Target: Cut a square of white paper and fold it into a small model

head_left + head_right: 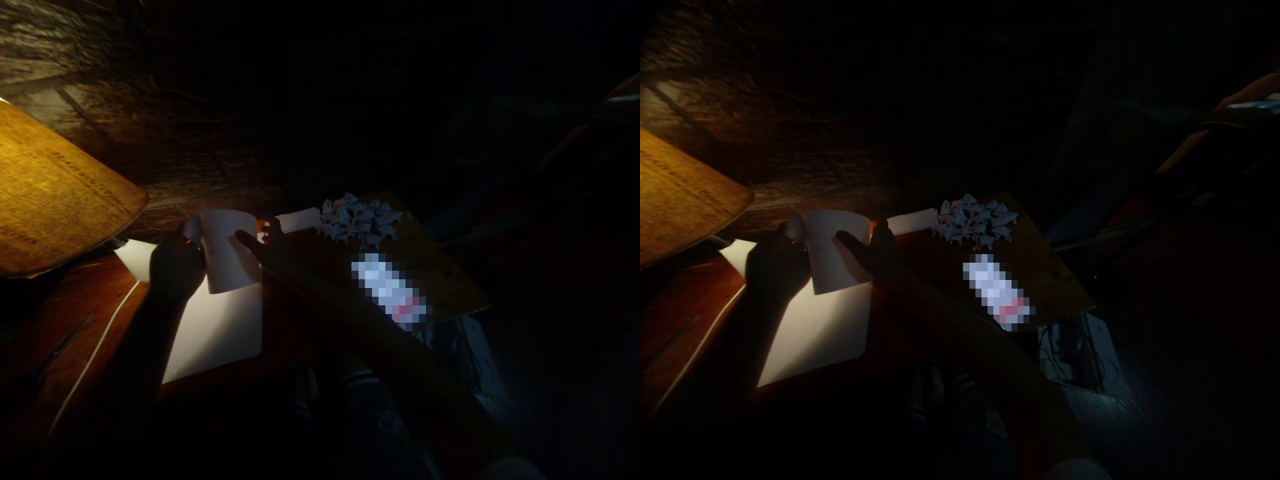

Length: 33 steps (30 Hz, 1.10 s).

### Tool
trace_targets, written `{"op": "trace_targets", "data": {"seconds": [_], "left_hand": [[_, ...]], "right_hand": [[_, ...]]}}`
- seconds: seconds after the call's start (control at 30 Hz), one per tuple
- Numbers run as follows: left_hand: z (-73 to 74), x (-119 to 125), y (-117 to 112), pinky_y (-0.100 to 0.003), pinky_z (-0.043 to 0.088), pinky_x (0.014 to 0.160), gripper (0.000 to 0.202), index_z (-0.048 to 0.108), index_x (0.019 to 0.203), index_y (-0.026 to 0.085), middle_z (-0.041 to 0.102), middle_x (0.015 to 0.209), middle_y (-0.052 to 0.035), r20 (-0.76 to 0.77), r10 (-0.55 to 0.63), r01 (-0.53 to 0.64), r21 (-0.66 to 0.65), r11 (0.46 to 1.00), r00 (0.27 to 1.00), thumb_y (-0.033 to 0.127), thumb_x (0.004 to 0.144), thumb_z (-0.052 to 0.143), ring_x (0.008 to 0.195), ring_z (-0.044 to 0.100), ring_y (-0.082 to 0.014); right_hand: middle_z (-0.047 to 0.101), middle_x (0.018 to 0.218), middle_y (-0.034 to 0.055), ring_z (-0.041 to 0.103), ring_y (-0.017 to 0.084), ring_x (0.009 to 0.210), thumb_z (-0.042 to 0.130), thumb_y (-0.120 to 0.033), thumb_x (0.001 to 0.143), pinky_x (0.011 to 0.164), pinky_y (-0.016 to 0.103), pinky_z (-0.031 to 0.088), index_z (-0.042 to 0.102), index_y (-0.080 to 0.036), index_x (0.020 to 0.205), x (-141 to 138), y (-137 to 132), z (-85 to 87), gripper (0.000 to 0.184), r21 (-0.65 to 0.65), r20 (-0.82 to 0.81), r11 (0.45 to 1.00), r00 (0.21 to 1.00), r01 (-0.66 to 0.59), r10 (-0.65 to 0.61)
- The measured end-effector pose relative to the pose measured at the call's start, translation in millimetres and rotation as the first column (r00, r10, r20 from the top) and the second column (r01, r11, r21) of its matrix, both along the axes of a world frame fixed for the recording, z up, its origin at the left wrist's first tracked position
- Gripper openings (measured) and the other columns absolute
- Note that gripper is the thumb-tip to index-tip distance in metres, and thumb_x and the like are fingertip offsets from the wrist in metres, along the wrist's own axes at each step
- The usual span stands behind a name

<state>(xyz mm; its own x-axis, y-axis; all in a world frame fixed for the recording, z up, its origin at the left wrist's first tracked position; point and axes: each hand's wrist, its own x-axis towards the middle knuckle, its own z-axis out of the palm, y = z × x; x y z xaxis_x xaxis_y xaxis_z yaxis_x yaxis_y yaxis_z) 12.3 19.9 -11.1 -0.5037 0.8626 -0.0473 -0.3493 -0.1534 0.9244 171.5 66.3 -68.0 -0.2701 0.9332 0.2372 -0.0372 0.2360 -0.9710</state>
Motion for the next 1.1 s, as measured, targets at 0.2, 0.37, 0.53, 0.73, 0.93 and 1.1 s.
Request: {"op": "trace_targets", "data": {"seconds": [0.2, 0.37, 0.53, 0.73, 0.93, 1.1], "left_hand": [[-27.0, 8.4, 2.3, -0.049, 0.062, 0.095, 0.059, 0.070, 0.095, 0.014, 0.078, 0.081, -0.0115, 0.179, -0.086, 0.096, -0.049, 0.994, 0.980, 0.055, 0.104, 0.028, 0.103, 0.074, -0.0307], [-39.0, -1.0, 4.0, -0.043, 0.065, 0.087, 0.048, 0.072, 0.107, 0.015, 0.080, 0.082, -0.0084, 0.213, -0.075, 0.093, -0.074, 0.993, 0.974, 0.053, 0.101, 0.044, 0.096, 0.077, -0.0300], [-40.5, 2.9, 7.1, -0.036, 0.067, 0.071, 0.026, 0.071, 0.095, 0.011, 0.077, 0.073, -0.0093, 0.252, -0.090, 0.147, -0.214, 0.966, 0.963, 0.028, 0.095, 0.051, 0.073, 0.076, -0.0260], [-44.3, -2.6, 1.8, -0.030, 0.065, 0.056, 0.014, 0.072, 0.095, 0.019, 0.072, 0.063, -0.0039, 0.314, -0.230, 0.302, -0.203, 0.932, 0.921, 0.031, 0.088, 0.065, 0.062, 0.074, -0.0239], [-42.8, -9.1, 4.2, -0.030, 0.061, 0.049, 0.013, 0.071, 0.092, 0.021, 0.067, 0.056, -0.0015, 0.344, -0.236, 0.325, -0.230, 0.917, 0.909, 0.032, 0.089, 0.065, 0.054, 0.071, -0.0230], [-49.8, -18.3, 10.7, -0.031, 0.061, 0.051, 0.020, 0.068, 0.080, 0.022, 0.069, 0.058, -0.0029, 0.286, -0.232, 0.293, -0.189, 0.937, 0.930, 0.039, 0.089, 0.063, 0.059, 0.072, -0.0237]], "right_hand": [[0.054, 0.151, 0.0152, 0.056, 0.029, 0.136, 0.074, -0.063, 0.084, 0.112, 0.044, 0.047, 0.047, -0.024, 0.146, -3.9, 1.5, -30.4, 0.078, -0.105, -0.080, 0.993, 0.994, 0.061, -0.070], [0.064, 0.139, 0.0154, 0.064, 0.028, 0.124, 0.072, -0.068, 0.083, 0.104, 0.042, 0.052, 0.043, -0.021, 0.148, -3.6, 4.0, -41.2, 0.086, -0.229, -0.226, 0.971, 0.974, -0.074, 0.021], [0.074, 0.108, 0.0078, 0.070, 0.023, 0.098, 0.076, -0.065, 0.080, 0.088, 0.037, 0.055, 0.060, -0.021, 0.126, 3.8, 7.5, -30.9, 0.066, -0.317, -0.229, 0.940, 0.972, -0.126, 0.053], [0.067, 0.073, 0.0012, 0.063, 0.016, 0.068, 0.079, -0.067, 0.072, 0.070, 0.030, 0.050, 0.067, -0.019, 0.075, 10.9, -6.2, -15.1, 0.049, -0.328, -0.364, 0.884, 0.908, -0.334, 0.208], [0.067, 0.069, 0.0021, 0.060, 0.015, 0.062, 0.084, -0.058, 0.072, 0.061, 0.029, 0.047, 0.068, -0.019, 0.073, 10.3, -9.2, -13.6, 0.042, -0.431, -0.394, 0.853, 0.912, -0.296, 0.117], [0.068, 0.069, 0.0014, 0.061, 0.014, 0.061, 0.084, -0.046, 0.077, 0.064, 0.030, 0.051, 0.066, -0.019, 0.071, 14.7, -12.2, 4.2, 0.033, -0.486, -0.366, 0.845, 0.930, -0.224, 0.036]]}}
